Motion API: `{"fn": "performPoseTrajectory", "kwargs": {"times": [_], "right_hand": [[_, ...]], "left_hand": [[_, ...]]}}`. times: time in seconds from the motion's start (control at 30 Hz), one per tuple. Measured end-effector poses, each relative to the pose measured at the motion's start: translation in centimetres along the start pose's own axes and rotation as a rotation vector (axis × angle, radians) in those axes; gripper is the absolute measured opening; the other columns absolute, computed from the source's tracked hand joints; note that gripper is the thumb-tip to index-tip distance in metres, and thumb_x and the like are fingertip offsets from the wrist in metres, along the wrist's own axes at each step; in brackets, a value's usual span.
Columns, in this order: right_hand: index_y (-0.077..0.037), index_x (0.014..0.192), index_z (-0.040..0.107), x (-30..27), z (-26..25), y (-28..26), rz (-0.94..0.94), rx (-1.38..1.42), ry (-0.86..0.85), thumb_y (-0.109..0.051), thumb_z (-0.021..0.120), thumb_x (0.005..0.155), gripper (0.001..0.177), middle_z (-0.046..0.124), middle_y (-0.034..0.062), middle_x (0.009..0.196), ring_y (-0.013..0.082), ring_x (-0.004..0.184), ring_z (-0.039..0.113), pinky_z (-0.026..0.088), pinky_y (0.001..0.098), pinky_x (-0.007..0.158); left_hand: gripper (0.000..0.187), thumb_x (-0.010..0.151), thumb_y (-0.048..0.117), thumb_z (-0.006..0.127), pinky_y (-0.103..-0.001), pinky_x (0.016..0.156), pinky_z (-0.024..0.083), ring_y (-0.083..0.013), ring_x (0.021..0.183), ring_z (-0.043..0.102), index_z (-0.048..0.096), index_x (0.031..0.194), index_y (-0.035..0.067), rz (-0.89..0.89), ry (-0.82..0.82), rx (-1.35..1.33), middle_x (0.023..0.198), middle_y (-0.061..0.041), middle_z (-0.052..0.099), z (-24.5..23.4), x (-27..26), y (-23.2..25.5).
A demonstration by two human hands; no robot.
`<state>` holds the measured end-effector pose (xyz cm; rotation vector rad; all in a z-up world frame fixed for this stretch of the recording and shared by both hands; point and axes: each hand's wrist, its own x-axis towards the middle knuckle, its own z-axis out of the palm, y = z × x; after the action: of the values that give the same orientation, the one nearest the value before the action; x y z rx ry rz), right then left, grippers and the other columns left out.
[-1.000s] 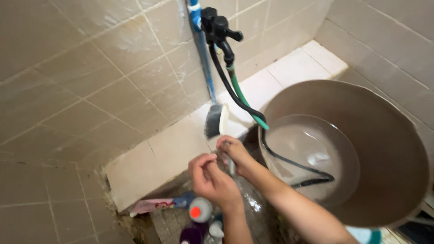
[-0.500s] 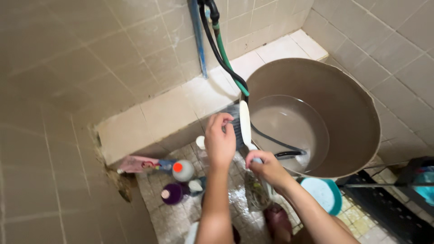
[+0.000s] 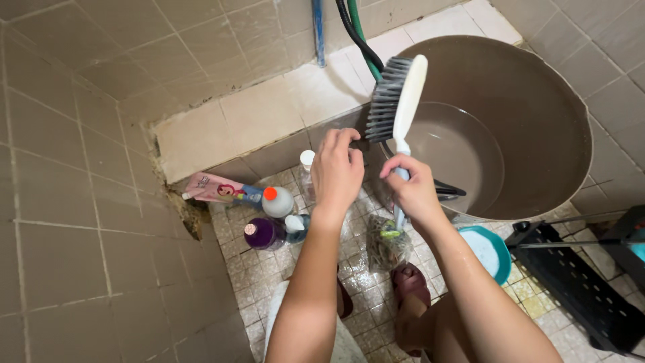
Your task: The person scrubs tiled walls and a low ledge in a bathroom using a long-handled brush and soapy water. They repeatedly dip the brush into a bucket of water and scrub different sections of the wall and ledge, creating visible suds.
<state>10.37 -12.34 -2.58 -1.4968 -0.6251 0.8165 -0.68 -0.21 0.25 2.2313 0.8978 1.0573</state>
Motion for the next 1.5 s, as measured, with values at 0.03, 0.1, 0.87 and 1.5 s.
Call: {"fn": "performPoseTrajectory", "kwargs": {"times": [0.03, 0.1, 0.87, 1.5], "right_hand": [[-0.005, 0.086, 0.064, 0.0, -0.1, -0.1, -0.015, -0.006, 0.008, 0.0, 0.061, 0.09, 0.007, 0.054, -0.0017, 0.063, 0.008, 0.046, 0.052, 0.04, 0.0256, 0.041], [-0.005, 0.086, 0.065, 0.2, -0.2, 0.0, -0.046, -0.019, 0.023, 0.0, 0.062, 0.091, 0.007, 0.054, -0.0017, 0.063, 0.0076, 0.047, 0.052, 0.041, 0.0253, 0.042], [-0.005, 0.086, 0.066, 1.4, -0.7, 0.7, -0.004, -0.027, -0.008, -0.001, 0.062, 0.091, 0.008, 0.057, -0.0015, 0.069, 0.0069, 0.051, 0.052, 0.043, 0.0246, 0.044], [-0.005, 0.087, 0.065, 1.5, -0.8, 0.6, 0.001, -0.021, -0.005, -0.001, 0.062, 0.092, 0.007, 0.057, -0.001, 0.065, 0.0073, 0.048, 0.052, 0.041, 0.0248, 0.043]], "left_hand": [[0.021, 0.085, 0.002, 0.06, -0.049, 0.085, 0.051, -0.0359, 0.099, 0.065, 0.066, 0.105, 0.009, 0.001, -0.004, 0.0, 0.102, -0.012, 0.064, 0.0, -0.1, 0.0], [0.021, 0.085, 0.002, 0.06, -0.049, 0.086, 0.051, -0.0353, 0.099, 0.065, 0.066, 0.105, 0.009, 0.003, -0.012, -0.002, 0.103, -0.011, 0.064, 0.1, 0.0, -0.1], [0.022, 0.087, 0.004, 0.06, -0.049, 0.085, 0.051, -0.0352, 0.1, 0.065, 0.065, 0.107, 0.01, -0.008, -0.048, 0.004, 0.105, -0.01, 0.064, 0.6, 0.6, -0.2], [0.022, 0.086, 0.004, 0.059, -0.049, 0.084, 0.051, -0.0357, 0.098, 0.065, 0.065, 0.106, 0.01, -0.027, -0.057, -0.029, 0.104, -0.011, 0.064, 0.5, 0.7, -0.1]]}}
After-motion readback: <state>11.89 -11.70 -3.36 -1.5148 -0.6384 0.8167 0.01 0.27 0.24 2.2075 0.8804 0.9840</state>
